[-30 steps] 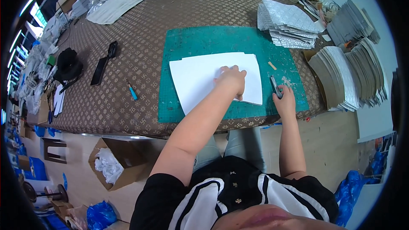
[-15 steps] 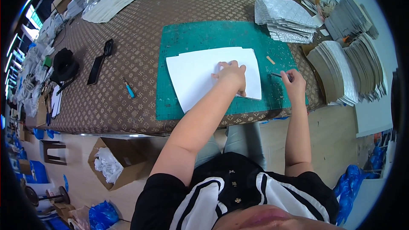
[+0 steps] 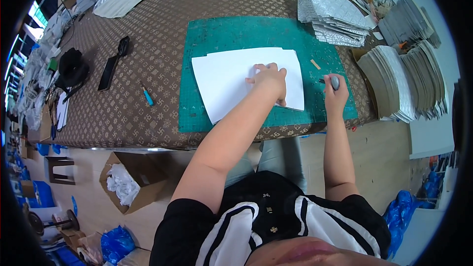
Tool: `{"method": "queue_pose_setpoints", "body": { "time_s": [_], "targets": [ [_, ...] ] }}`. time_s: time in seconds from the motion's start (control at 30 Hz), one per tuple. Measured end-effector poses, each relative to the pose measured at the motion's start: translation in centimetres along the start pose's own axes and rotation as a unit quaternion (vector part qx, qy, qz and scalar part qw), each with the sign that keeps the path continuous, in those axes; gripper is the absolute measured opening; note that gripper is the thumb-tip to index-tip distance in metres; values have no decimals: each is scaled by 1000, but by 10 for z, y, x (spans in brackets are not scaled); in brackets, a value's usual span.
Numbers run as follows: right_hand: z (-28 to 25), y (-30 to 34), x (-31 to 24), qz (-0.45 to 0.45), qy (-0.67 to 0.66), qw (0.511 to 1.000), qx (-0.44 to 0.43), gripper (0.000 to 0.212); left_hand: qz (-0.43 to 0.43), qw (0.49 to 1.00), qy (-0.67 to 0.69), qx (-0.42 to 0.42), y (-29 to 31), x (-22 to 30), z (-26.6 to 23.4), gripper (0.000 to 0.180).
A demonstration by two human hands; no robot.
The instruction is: Arranging and packaging patterned fabric components with white paper inserts at a workstation.
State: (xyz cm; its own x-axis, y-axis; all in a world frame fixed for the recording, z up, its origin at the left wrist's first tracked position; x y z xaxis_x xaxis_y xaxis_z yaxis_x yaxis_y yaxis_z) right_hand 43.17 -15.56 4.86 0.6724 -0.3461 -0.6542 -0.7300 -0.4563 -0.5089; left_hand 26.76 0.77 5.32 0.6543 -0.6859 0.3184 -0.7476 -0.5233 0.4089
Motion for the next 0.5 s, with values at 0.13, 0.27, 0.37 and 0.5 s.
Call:
{"method": "queue_pose_setpoints", "body": {
  "time_s": [0.13,0.27,0.37,0.5],
  "targets": [
    [-6,11,-10,77,-120,990,-17,20,0,1000,-4,2,-1,0,-1,101],
    [-15,14,-10,36,-159,987,18,28,-5,1000,2,3,-1,2,1,100],
    [-20,15,-8,88,-178,980,-12,32,-6,1000,4,0,-1,0,1,100],
    [-16,20,16,191,-355,915,-14,35,-7,1000,3,3,-1,0,1,100]
  ]
}}
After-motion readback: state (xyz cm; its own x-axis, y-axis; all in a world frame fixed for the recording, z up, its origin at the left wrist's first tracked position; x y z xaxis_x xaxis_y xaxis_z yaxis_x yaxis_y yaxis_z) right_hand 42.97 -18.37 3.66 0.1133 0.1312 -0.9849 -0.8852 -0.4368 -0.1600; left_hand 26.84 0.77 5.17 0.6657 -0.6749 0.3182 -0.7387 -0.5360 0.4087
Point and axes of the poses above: each hand's wrist, its own y-axis away from the middle knuckle, its own z-axis out of the palm, x = y × z, the point moved 7 cm from there along -y, towards the middle knuckle, and after that the axes turned 9 degrees about y, right-handed, at the moved point
